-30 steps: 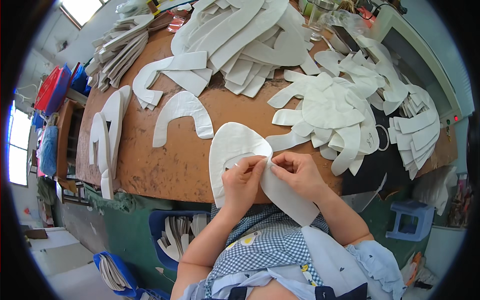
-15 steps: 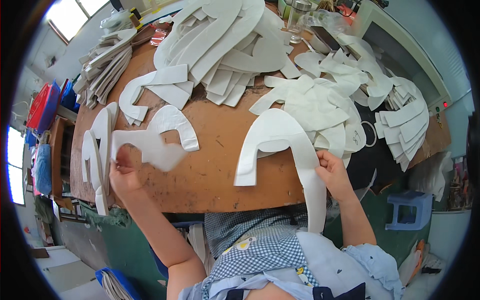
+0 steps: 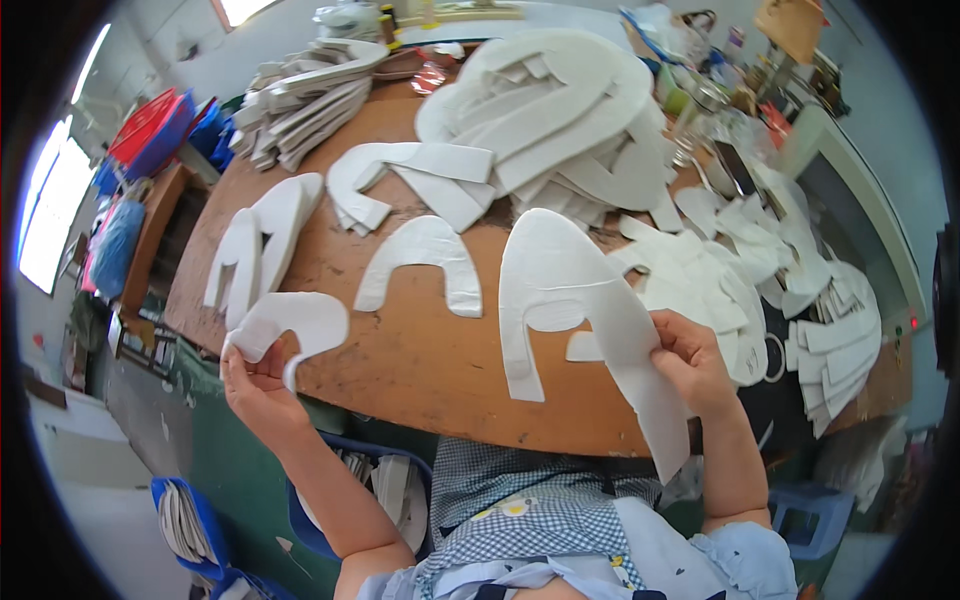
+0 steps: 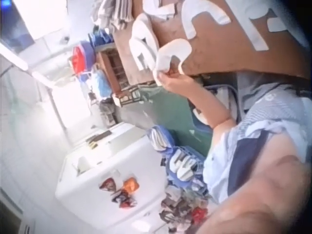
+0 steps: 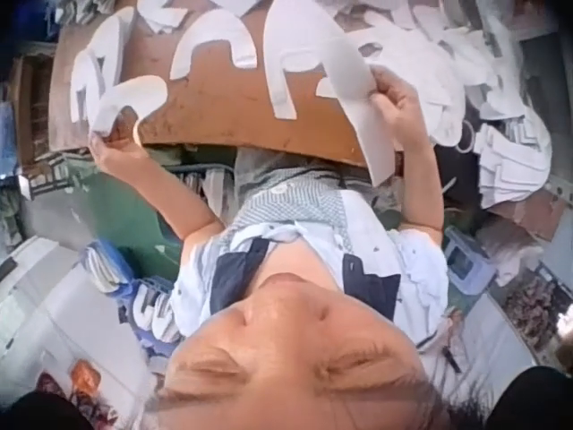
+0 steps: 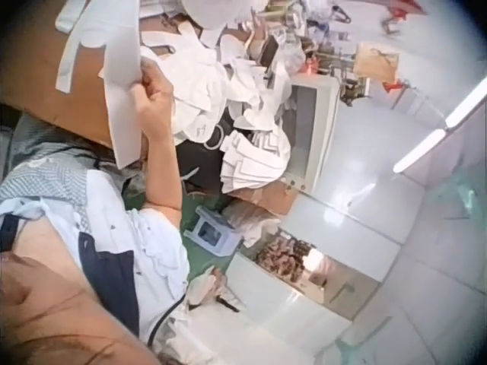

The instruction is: Assembling and pairing different white foam and fabric shoe components at a workbench.

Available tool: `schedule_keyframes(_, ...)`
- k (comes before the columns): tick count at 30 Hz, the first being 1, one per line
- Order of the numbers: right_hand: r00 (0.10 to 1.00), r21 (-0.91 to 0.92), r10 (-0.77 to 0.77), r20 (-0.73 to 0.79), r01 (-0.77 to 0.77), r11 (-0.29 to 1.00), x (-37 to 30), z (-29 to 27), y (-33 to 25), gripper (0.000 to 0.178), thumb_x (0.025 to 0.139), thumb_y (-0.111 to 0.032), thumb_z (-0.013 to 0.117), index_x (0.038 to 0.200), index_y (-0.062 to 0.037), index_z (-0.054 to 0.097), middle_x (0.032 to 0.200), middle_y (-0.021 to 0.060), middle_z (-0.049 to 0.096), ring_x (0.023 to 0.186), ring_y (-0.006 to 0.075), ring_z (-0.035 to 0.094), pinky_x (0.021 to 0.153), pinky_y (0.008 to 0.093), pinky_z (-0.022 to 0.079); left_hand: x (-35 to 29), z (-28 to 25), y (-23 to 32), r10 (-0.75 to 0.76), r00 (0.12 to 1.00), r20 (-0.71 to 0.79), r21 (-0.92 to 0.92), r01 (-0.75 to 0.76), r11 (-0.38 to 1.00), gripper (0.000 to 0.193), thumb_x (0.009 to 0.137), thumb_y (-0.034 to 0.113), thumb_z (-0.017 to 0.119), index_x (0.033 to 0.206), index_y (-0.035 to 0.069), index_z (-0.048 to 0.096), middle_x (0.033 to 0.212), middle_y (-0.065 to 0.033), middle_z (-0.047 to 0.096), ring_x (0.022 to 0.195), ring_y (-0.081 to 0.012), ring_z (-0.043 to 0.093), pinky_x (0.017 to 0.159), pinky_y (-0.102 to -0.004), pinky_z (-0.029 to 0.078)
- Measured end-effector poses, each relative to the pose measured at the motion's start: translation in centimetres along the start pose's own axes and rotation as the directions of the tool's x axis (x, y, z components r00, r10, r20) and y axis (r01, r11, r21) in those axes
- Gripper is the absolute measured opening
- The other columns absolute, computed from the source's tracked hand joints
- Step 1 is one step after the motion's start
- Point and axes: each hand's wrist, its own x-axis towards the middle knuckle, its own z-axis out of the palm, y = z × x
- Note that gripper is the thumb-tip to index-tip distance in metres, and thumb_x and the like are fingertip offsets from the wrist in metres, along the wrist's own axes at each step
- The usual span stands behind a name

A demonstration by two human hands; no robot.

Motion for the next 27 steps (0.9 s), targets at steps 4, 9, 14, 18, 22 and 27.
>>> schedule_keyframes(4, 0.986, -0.124, -0.118, 0.118, 0.132, 0.983, 6.0, 4.3, -4.3, 0.045, 0.083, 0.006, 0.045, 0.125, 0.0044, 0.059, 0.108, 0.0090, 0.068, 0.100, 0.0143, 0.064, 0.090, 0.0275, 0.048, -0.8, -1.6, 1.3, 0.022, 0.999, -0.034, 0.026, -0.021, 0.999, 0.026, 0.103, 0.019, 0.047, 0.115, -0.002, 0.057, 0.108, -0.0146, 0.067, 0.092, -0.0202, 0.070, 0.075, -0.0305, 0.061)
schedule_keyframes(9, 0.969, -0.042, -0.132, 0.208, 0.143, 0.989, 19.6, 10.4, -5.1, 0.043, 0.084, -0.002, 0.049, 0.126, 0.0038, 0.059, 0.106, 0.0082, 0.066, 0.097, 0.0144, 0.061, 0.087, 0.0286, 0.049, -2.0, -3.1, 2.2, 0.068, 0.996, -0.058, 0.032, -0.066, 0.997, 0.021, 0.105, 0.018, 0.046, 0.106, 0.001, 0.059, 0.102, -0.0098, 0.068, 0.088, -0.0171, 0.069, 0.074, -0.0287, 0.060)
schedule_keyframes(14, 0.955, -0.431, -0.297, -0.023, 0.259, 0.865, 33.1, 12.5, -0.7, 0.042, 0.087, -0.012, 0.059, 0.126, 0.0044, 0.057, 0.109, 0.0162, 0.067, 0.099, 0.0251, 0.064, 0.086, 0.0364, 0.051, -2.9, -1.1, 1.9, 0.080, 0.997, 0.011, 0.065, -0.080, 0.995, 0.019, 0.104, 0.020, 0.051, 0.103, 0.002, 0.056, 0.099, -0.0113, 0.067, 0.087, -0.0191, 0.070, 0.073, -0.0328, 0.061)
schedule_keyframes(18, 0.936, -0.552, -0.124, 0.330, 0.298, 0.779, 27.8, 17.8, 0.3, 0.045, 0.099, -0.037, 0.056, 0.123, 0.0020, 0.057, 0.111, 0.0172, 0.067, 0.100, 0.0281, 0.066, 0.086, 0.0382, 0.050, -3.7, -1.6, 0.6, 0.199, 0.976, 0.090, 0.385, -0.219, 0.896, 0.017, 0.102, 0.017, 0.054, 0.097, 0.002, 0.059, 0.092, -0.0064, 0.064, 0.081, -0.0143, 0.066, 0.067, -0.0320, 0.054)
schedule_keyframes(22, 0.633, -0.008, 0.368, 0.681, -0.496, 0.869, 16.7, 18.6, 0.8, 0.053, 0.105, -0.043, 0.046, 0.135, 0.0006, 0.049, 0.120, 0.0136, 0.064, 0.109, 0.0179, 0.062, 0.092, 0.0304, 0.050, -7.9, 2.6, -1.3, -0.060, 0.789, 0.611, 0.511, -0.335, 0.791, 0.012, 0.099, 0.014, 0.060, 0.095, 0.004, 0.064, 0.072, -0.0033, 0.063, 0.062, -0.0111, 0.055, 0.058, -0.0301, 0.045)
schedule_keyframes(27, 0.852, -0.073, 0.293, 0.433, -0.291, 0.954, 13.6, 9.8, 5.9, 0.048, 0.088, -0.014, 0.067, 0.131, 0.0041, 0.057, 0.117, 0.0095, 0.065, 0.104, 0.0166, 0.061, 0.093, 0.0305, 0.048, -7.6, 5.8, -5.1, -0.075, 0.537, 0.840, 0.327, -0.393, 0.859, 0.010, 0.096, 0.011, 0.062, 0.096, 0.002, 0.066, 0.072, -0.0139, 0.063, 0.061, -0.0186, 0.060, 0.059, -0.0339, 0.048)
